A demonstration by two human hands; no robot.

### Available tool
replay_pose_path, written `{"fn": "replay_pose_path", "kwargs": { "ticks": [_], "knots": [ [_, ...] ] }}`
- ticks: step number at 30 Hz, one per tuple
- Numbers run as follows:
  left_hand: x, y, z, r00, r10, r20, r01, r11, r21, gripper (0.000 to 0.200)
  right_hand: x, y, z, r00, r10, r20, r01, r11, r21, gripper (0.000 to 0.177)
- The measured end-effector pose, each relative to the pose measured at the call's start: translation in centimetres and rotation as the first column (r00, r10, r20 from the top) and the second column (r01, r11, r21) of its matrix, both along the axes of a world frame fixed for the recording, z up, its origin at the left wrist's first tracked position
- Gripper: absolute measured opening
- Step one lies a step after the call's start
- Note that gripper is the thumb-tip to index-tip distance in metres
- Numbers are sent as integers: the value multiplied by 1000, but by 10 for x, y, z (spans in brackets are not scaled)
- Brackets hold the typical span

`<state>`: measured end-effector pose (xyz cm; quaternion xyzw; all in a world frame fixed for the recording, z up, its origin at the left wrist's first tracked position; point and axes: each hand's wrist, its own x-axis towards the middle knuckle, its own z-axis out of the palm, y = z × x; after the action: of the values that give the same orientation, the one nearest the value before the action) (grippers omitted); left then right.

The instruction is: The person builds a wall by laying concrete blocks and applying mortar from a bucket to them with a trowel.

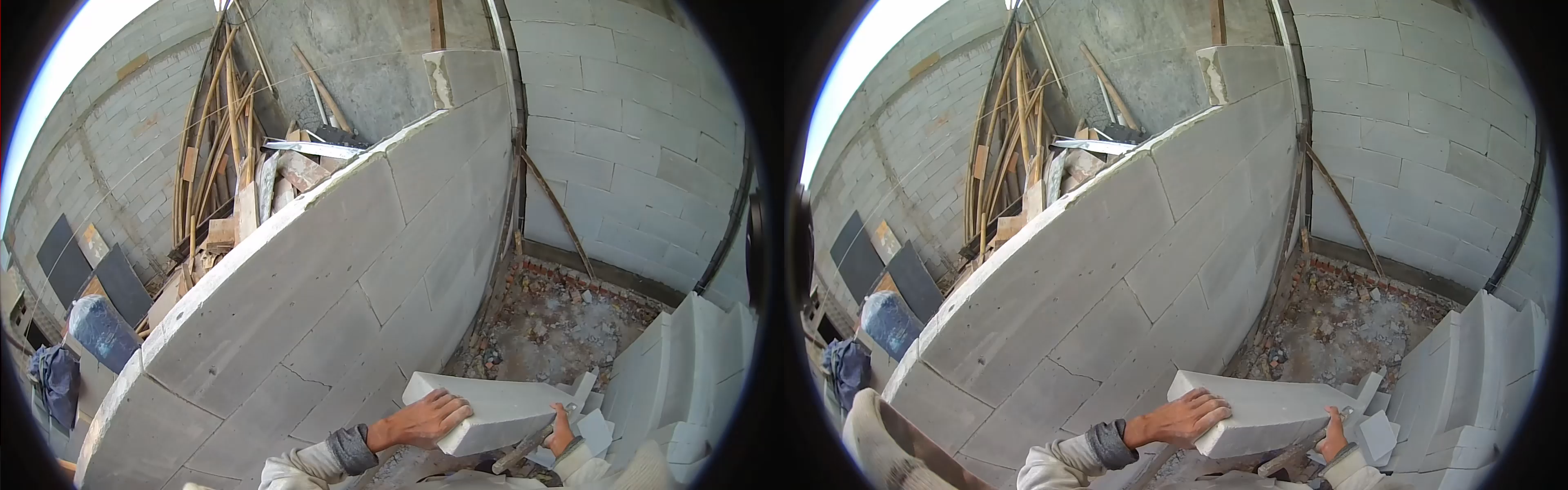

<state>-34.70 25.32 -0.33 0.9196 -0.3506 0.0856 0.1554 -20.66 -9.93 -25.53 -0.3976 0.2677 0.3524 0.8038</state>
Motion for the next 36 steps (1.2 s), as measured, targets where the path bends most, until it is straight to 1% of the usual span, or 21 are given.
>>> {"fn": "replay_pose_path", "kwargs": {
  "ticks": [1,3,5,7,8,9,10,11,12,13,14,15,18,19,20,24,27,28,32,35,36],
  "knots": [
    [20,-15,14,999,-29,-17,30,997,68,45,11,-8,-6,1000,-13,-2,13,1000,-6,54],
    [56,-47,44,991,-97,-96,114,975,190,47,11,-12,-15,999,-32,24,28,988,155,53],
    [98,-76,83,980,-191,-52,197,930,309,57,13,-12,7,998,-37,55,24,975,222,47],
    [135,-106,125,972,-234,-36,230,902,365,62,11,4,57,987,-162,7,153,944,294,48],
    [153,-118,144,971,-240,-14,224,880,418,64,16,3,36,972,-232,36,214,940,265,49],
    [171,-132,163,985,-166,-41,167,884,436,67,16,12,3,956,-286,59,266,936,232,51],
    [189,-142,179,994,-72,-78,96,918,385,70,15,12,-22,968,-251,5,233,906,354,51],
    [201,-154,202,993,58,-102,-6,894,448,75,15,8,-42,976,-213,-33,203,856,476,51],
    [211,-163,219,984,157,-80,-99,868,487,72,12,22,-45,961,-267,-74,274,881,386,55],
    [221,-165,232,961,265,-83,-184,830,526,87,8,46,-34,943,-318,-96,333,895,298,60],
    [227,-169,246,912,399,-94,-279,773,570,89,5,65,-18,938,-292,-186,337,896,289,69],
    [230,-166,256,895,443,-56,-332,743,581,92,5,82,-4,926,-268,-267,342,896,285,78],
    [226,-162,285,796,606,4,-493,644,585,98,7,131,1,948,-42,-316,216,815,538,96],
    [220,-156,291,767,642,13,-531,623,575,99,11,151,-1,947,-31,-320,216,798,563,103],
    [212,-147,297,735,677,25,-571,599,561,101,20,164,0,962,-47,-270,203,783,588,102],
    [171,-107,306,767,630,122,-623,684,379,97,62,182,-21,978,-211,-11,180,806,563,90],
    [150,-82,309,804,583,121,-593,765,251,98,96,161,-29,924,-267,275,161,922,353,74],
    [145,-77,310,805,580,128,-592,767,246,97,109,159,-30,957,-189,219,99,925,367,60],
    [120,-66,317,653,753,74,-734,607,305,106,131,173,-25,956,-157,248,45,913,406,44],
    [95,-47,325,686,718,122,-724,656,214,105,155,188,-20,891,-145,430,-29,927,374,43],
    [87,-36,329,732,654,193,-682,708,186,104,168,197,-16,900,-210,381,16,892,452,39]
  ]
}}
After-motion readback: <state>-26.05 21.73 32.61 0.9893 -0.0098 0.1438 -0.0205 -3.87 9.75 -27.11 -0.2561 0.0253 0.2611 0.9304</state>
